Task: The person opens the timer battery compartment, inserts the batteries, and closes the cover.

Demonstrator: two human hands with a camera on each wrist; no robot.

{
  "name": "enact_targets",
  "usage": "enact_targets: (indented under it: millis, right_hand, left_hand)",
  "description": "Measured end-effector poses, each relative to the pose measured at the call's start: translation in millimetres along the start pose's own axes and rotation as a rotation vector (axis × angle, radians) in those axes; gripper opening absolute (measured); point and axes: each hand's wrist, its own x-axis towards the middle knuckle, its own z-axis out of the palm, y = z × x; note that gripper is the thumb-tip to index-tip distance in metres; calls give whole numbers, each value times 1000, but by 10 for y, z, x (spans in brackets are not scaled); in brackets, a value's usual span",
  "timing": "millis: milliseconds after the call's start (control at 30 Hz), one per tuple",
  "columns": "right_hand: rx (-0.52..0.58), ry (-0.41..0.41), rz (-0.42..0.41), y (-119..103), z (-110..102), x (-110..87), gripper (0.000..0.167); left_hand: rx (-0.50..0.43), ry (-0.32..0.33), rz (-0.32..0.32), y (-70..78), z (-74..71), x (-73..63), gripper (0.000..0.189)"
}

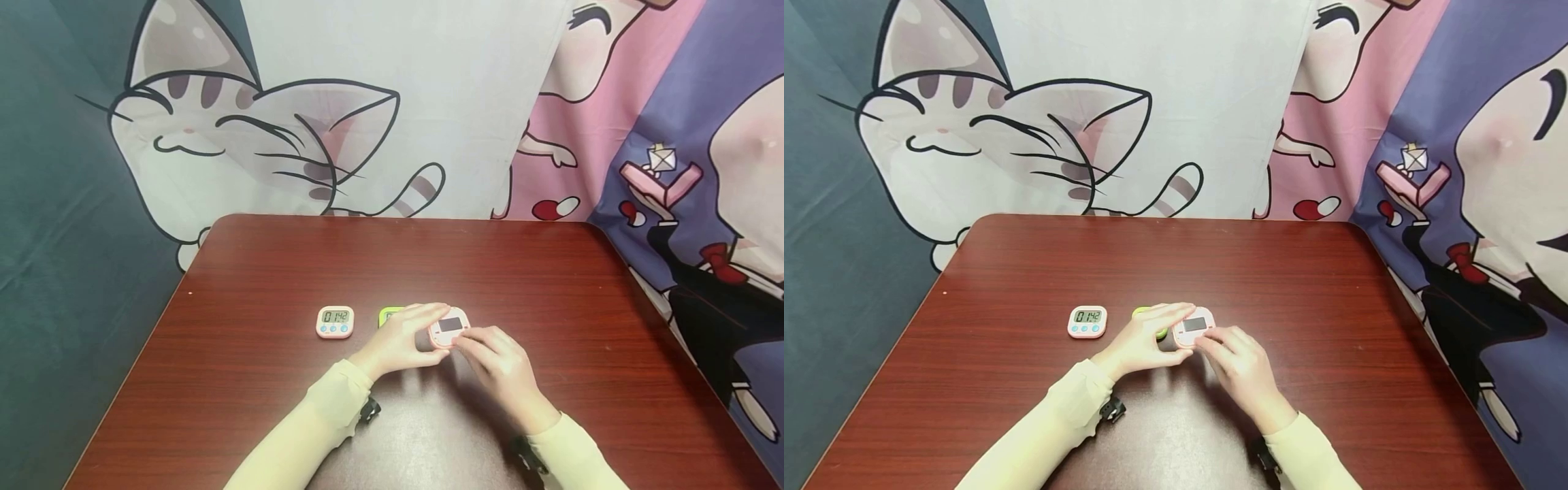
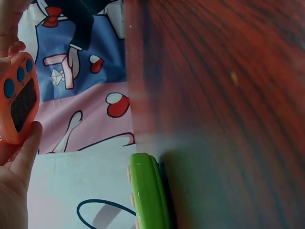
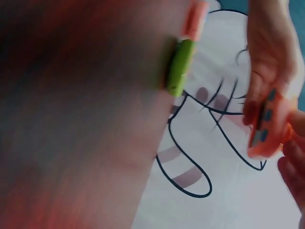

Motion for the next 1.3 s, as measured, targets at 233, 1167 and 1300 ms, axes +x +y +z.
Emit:
enact_targets:
  millis: [233,1167,1300]
  right_hand:
    - [256,-339,552,152,-168,96,62]
    - [626,-573,963,199,-133,25,71]
    - [613,-546,973,220,-109,35,69]
  left_hand:
    - [-49,-47,-10,28,-18,-10,65]
    - [-190,-256,-223,109,-64,45,65]
    - [-177,-270,-248,110,-84,91,68]
